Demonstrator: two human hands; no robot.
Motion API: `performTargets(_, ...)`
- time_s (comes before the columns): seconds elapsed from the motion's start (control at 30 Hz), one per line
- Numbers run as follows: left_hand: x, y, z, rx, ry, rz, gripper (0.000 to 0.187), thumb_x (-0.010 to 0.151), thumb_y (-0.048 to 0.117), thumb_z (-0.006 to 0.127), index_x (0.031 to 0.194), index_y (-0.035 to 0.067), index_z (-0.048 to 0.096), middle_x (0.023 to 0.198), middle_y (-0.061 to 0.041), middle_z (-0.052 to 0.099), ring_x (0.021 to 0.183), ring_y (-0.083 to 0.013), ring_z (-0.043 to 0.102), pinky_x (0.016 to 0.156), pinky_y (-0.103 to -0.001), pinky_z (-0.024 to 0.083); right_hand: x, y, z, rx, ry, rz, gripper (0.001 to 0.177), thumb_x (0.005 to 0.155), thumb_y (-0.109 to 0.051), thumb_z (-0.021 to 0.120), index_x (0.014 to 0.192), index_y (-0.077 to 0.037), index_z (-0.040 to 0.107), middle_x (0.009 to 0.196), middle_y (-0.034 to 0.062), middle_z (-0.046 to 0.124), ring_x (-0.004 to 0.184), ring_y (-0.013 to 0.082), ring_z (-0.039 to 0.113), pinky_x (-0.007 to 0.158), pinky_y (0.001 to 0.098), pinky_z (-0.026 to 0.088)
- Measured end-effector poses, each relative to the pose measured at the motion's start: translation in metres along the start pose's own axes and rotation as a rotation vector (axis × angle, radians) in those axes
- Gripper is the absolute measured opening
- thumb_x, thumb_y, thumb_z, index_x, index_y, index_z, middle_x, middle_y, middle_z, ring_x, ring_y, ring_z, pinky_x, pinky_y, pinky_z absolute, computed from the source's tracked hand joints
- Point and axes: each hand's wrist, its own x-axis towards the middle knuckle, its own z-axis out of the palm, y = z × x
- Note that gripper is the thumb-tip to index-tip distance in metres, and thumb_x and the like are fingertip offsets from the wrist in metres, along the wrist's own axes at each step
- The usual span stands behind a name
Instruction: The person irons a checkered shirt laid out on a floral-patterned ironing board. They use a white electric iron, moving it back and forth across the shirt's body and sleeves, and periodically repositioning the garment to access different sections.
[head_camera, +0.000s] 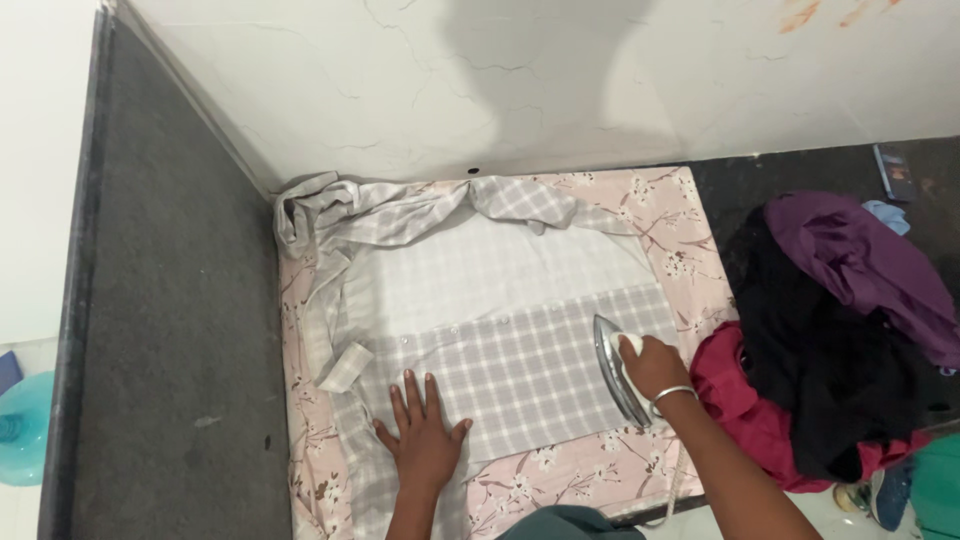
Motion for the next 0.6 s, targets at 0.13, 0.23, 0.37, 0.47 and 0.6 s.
performTargets(0.13, -0.001, -0.001, 0.003, 0.000, 0.031, 0.004, 0.099, 0.092, 0.064, 0.059, 0.164, 0.024, 0.004, 0.173, -0.002, -0.014, 0.158, -0.0293, -0.014, 0.120, -0.069, -0.003, -0.016, -0.012, -0.003, -0.019, -0.050, 0.003, 0.059, 0.096, -0.053, 0.054, 0.104, 0.002, 0.074, 0.098, 0.0307, 0.074, 0.095, 0.0464, 0.073, 0.088, 0.0505, 0.058)
performTargets(0.23, -0.002, -0.002, 0.004, 0.004, 0.055, 0.010, 0.099, 0.093, 0.064, 0.059, 0.164, 0.025, 0.004, 0.173, -0.003, -0.013, 0.159, -0.0293, -0.013, 0.120, -0.069, -0.003, -0.029, -0.021, -0.003, -0.019, -0.080, -0.009, 0.058, 0.095, -0.053, 0.055, 0.104, 0.002, 0.074, 0.096, 0.0306, 0.074, 0.094, 0.0458, 0.074, 0.087, 0.0498, 0.058)
performTargets(0.37, -0.004, -0.002, 0.004, 0.008, 0.063, 0.017, 0.099, 0.093, 0.065, 0.058, 0.164, 0.024, 0.003, 0.173, -0.003, -0.012, 0.159, -0.0299, -0.013, 0.120, -0.069, -0.003, -0.046, -0.036, 0.001, -0.036, -0.105, -0.040, 0.055, 0.093, -0.051, 0.055, 0.102, 0.000, 0.073, 0.094, 0.0282, 0.075, 0.092, 0.0440, 0.074, 0.086, 0.0498, 0.058)
performTargets(0.47, -0.005, -0.001, 0.002, 0.000, 0.056, 0.011, 0.098, 0.093, 0.065, 0.058, 0.164, 0.025, 0.004, 0.173, -0.003, -0.011, 0.159, -0.0291, -0.013, 0.121, -0.068, -0.003, -0.053, -0.050, 0.002, -0.048, -0.117, -0.063, 0.054, 0.092, -0.051, 0.056, 0.102, -0.001, 0.073, 0.095, 0.0271, 0.075, 0.092, 0.0433, 0.074, 0.086, 0.0501, 0.058)
performTargets(0.6, -0.007, 0.000, -0.001, -0.020, 0.040, 0.010, 0.098, 0.094, 0.063, 0.058, 0.164, 0.024, 0.003, 0.172, -0.003, -0.013, 0.158, -0.0290, -0.015, 0.121, -0.068, -0.005, -0.060, -0.069, 0.003, -0.035, -0.160, -0.068, 0.054, 0.093, -0.050, 0.055, 0.103, 0.000, 0.073, 0.096, 0.0269, 0.075, 0.093, 0.0423, 0.074, 0.086, 0.0497, 0.058)
